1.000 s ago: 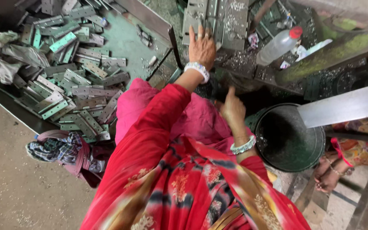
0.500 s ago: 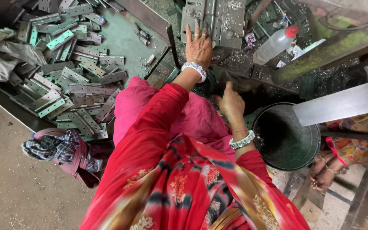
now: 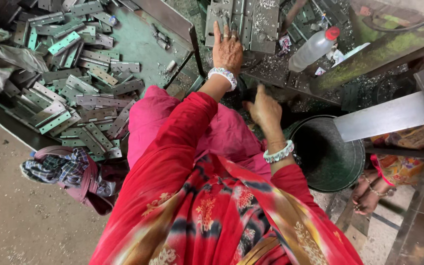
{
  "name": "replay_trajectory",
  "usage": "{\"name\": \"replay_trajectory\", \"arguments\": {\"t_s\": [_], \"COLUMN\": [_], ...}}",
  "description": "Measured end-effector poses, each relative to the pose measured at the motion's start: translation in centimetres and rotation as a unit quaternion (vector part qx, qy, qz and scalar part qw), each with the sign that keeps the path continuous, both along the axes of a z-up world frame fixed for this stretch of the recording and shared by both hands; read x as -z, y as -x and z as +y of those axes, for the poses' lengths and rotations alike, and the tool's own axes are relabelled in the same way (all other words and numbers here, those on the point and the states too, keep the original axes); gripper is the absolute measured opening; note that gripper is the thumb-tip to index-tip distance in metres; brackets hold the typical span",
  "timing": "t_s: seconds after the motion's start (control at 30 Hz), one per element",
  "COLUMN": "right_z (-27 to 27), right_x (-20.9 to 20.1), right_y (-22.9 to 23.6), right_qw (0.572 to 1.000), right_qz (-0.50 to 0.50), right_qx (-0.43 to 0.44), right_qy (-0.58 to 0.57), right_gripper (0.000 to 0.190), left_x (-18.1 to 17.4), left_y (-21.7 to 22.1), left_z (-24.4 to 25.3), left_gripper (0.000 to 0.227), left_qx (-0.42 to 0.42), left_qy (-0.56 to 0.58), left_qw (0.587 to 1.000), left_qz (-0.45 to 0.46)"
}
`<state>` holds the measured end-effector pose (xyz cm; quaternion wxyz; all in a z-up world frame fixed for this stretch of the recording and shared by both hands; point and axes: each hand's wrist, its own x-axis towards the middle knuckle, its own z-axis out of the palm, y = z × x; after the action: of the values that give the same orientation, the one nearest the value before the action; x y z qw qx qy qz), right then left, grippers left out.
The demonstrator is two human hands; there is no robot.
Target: The person operates a drill press to process small metal pieces. They pick up a metal piece from a bin, place it under the drill, activate the machine, and then remove the processed piece. This cycle repeats continuously.
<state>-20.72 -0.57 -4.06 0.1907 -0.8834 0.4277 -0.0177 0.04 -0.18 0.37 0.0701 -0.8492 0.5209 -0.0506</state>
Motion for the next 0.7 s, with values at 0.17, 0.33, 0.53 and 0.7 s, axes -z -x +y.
{"name": "replay_trajectory", "arguments": {"t_s": [0.17, 0.33, 0.53, 0.7], "right_z": [4.2, 3.1, 0.9, 5.8], "right_x": [3.7, 2.9, 0.3, 2.3], "right_y": [2.0, 0.8, 0.0, 2.4], "right_qw": [0.997, 0.998, 0.998, 0.992], "right_qz": [-0.066, -0.02, 0.023, -0.125], "right_qx": [0.046, 0.047, -0.028, 0.027], "right_qy": [-0.02, -0.029, 0.044, 0.022], "right_gripper": [0.068, 0.072, 0.066, 0.061], "left_x": [0.7, 1.2, 2.2, 1.6], "left_y": [0.4, -0.9, -1.6, -0.8], "left_z": [-0.2, 0.0, -2.0, -1.8], "left_gripper": [0.045, 0.046, 0.048, 0.048], "left_qx": [-0.007, -0.016, -0.036, -0.027], "left_qy": [0.031, 0.072, 0.074, 0.115], "left_qw": [0.999, 0.997, 0.996, 0.993], "left_qz": [-0.013, 0.019, 0.031, 0.02]}}
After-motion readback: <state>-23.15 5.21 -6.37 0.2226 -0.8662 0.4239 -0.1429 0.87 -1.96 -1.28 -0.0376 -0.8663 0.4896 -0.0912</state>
